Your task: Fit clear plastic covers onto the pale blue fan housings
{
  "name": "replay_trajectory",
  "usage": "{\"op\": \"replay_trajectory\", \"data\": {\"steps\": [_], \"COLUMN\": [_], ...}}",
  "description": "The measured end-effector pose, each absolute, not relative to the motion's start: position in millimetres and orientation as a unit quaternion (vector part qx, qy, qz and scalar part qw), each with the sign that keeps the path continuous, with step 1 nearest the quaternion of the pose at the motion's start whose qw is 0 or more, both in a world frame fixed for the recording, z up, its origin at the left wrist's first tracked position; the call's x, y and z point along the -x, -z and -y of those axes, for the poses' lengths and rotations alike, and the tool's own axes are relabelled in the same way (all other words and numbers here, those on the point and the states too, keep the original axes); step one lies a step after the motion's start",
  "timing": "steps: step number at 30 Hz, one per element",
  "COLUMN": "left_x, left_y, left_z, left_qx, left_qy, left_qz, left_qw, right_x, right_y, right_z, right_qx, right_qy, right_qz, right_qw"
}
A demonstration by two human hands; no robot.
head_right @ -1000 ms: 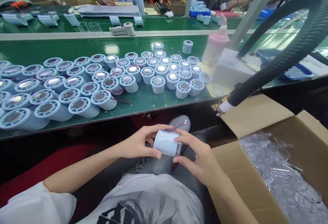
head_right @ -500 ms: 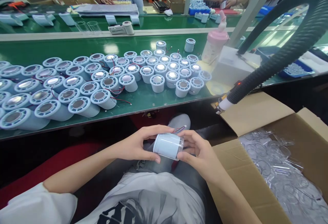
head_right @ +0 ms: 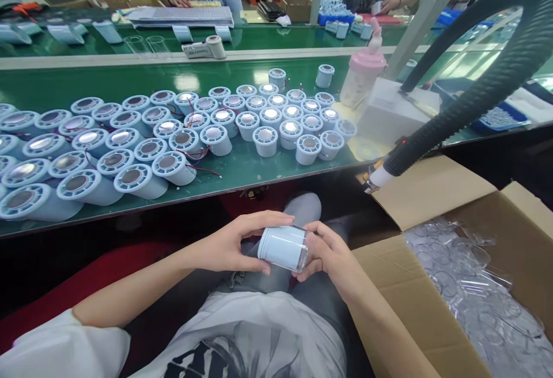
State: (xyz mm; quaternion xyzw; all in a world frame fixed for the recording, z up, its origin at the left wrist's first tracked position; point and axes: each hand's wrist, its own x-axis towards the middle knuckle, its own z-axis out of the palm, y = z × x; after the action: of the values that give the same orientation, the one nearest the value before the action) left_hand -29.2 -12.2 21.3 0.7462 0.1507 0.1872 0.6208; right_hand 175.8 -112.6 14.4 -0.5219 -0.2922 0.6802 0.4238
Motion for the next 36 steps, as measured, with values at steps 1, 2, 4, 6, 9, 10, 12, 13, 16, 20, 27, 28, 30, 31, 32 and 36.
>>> {"op": "replay_trajectory", "data": {"steps": [1, 2, 4, 6, 9, 10, 12, 13, 16, 20, 27, 28, 30, 31, 32, 36], "left_x": [29, 30, 30, 30, 29, 28, 27, 27, 26, 28, 27, 27, 28, 28, 29, 32], "left_y": [-21, -20, -19, -18, -17, -17, -18, -18, -20, -24, -28, -28, -28, -27, -27, -18], "left_z": [12, 12, 11, 10, 10, 11, 13, 14, 17, 18, 13, 12, 11, 10, 10, 11], "left_qx": [-0.745, -0.744, -0.742, -0.738, -0.743, -0.745, -0.746, -0.743, -0.726, -0.697, -0.660, -0.657, -0.642, -0.629, -0.613, -0.552], "left_qy": [-0.188, -0.189, -0.194, -0.199, -0.207, -0.210, -0.212, -0.210, -0.200, -0.171, -0.122, -0.126, -0.134, -0.132, -0.123, -0.086], "left_qz": [-0.148, -0.144, -0.134, -0.122, -0.110, -0.110, -0.116, -0.123, -0.162, -0.212, -0.206, -0.190, -0.160, -0.151, -0.147, -0.159], "left_qw": [0.622, 0.624, 0.628, 0.633, 0.627, 0.623, 0.621, 0.624, 0.637, 0.663, 0.712, 0.718, 0.738, 0.751, 0.766, 0.814], "right_x": [-174, -173, -170, -168, -168, -168, -169, -169, -170, -175, -185, -184, -181, -180, -180, -180], "right_y": [-15, -15, -15, -14, -13, -13, -12, -12, -8, -1, 0, -1, -1, -1, -1, 5], "right_z": [112, 111, 111, 110, 109, 109, 109, 109, 112, 121, 127, 127, 127, 128, 128, 132], "right_qx": [0.520, 0.518, 0.513, 0.510, 0.499, 0.495, 0.487, 0.484, 0.481, 0.519, 0.492, 0.493, 0.473, 0.463, 0.459, 0.498], "right_qy": [-0.688, -0.694, -0.702, -0.707, -0.734, -0.746, -0.768, -0.776, -0.769, -0.534, -0.333, -0.402, -0.522, -0.559, -0.581, -0.592], "right_qz": [0.283, 0.275, 0.260, 0.244, 0.218, 0.210, 0.196, 0.192, 0.232, 0.481, 0.672, 0.621, 0.519, 0.480, 0.454, 0.413], "right_qw": [0.419, 0.417, 0.420, 0.425, 0.406, 0.393, 0.367, 0.356, 0.352, 0.463, 0.443, 0.457, 0.484, 0.492, 0.496, 0.481]}}
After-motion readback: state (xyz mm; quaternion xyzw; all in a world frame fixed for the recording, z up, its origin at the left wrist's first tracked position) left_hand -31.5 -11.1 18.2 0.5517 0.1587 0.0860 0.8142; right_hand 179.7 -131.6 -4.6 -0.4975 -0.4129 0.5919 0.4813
